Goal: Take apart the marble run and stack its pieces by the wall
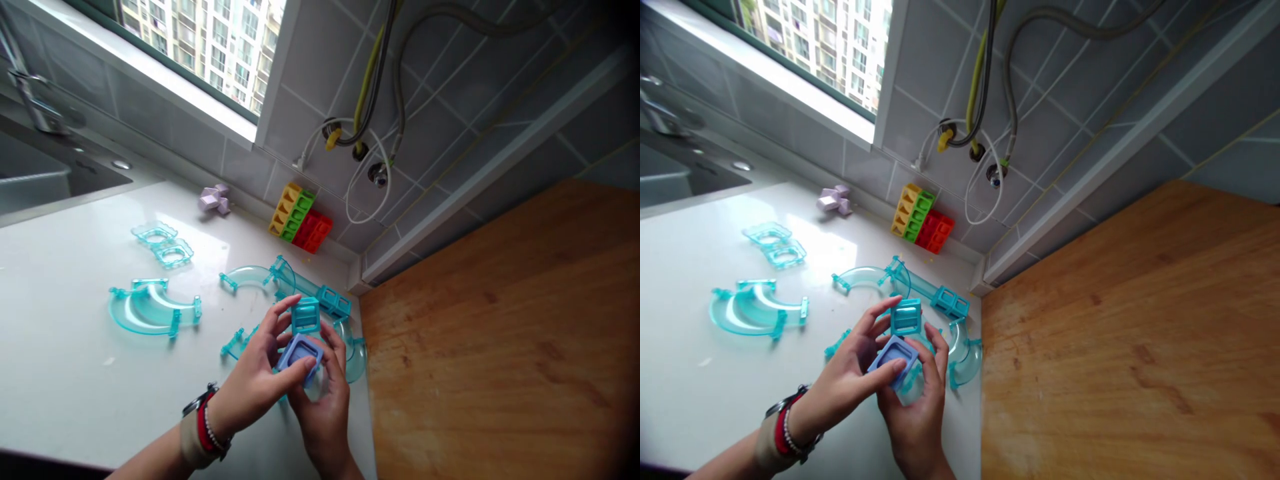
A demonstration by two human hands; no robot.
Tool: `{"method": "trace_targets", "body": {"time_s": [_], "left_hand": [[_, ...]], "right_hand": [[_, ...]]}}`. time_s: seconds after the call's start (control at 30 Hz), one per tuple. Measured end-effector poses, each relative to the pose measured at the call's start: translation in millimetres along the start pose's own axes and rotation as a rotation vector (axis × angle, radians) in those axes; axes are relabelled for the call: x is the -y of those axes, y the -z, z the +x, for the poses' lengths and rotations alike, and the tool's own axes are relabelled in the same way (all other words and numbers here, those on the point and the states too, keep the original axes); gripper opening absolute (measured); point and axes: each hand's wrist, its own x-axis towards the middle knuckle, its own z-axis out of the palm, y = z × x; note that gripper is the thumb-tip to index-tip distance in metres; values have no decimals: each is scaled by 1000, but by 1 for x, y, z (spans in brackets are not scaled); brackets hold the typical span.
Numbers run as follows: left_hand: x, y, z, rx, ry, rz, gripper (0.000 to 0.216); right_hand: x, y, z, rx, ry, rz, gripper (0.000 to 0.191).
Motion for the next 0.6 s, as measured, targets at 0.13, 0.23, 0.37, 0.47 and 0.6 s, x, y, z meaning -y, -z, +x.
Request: {"method": "trace_targets", "body": {"time_s": [0.13,0.23,0.37,0.47,0.6], "left_hand": [[-5,3,1,-94,-24,-16,69],[-10,7,4,-177,-27,-82,67],[-16,8,7,-267,34,-183,63],[-24,10,8,-325,42,-260,58],[-39,16,9,-349,-28,-319,56]], "right_hand": [[-6,-2,-2,48,1,63,69],[-11,0,-2,34,-41,124,71],[-16,4,-1,-57,-78,124,50],[-19,9,10,-149,-51,72,42],[-27,16,63,-161,41,-69,36]]}}
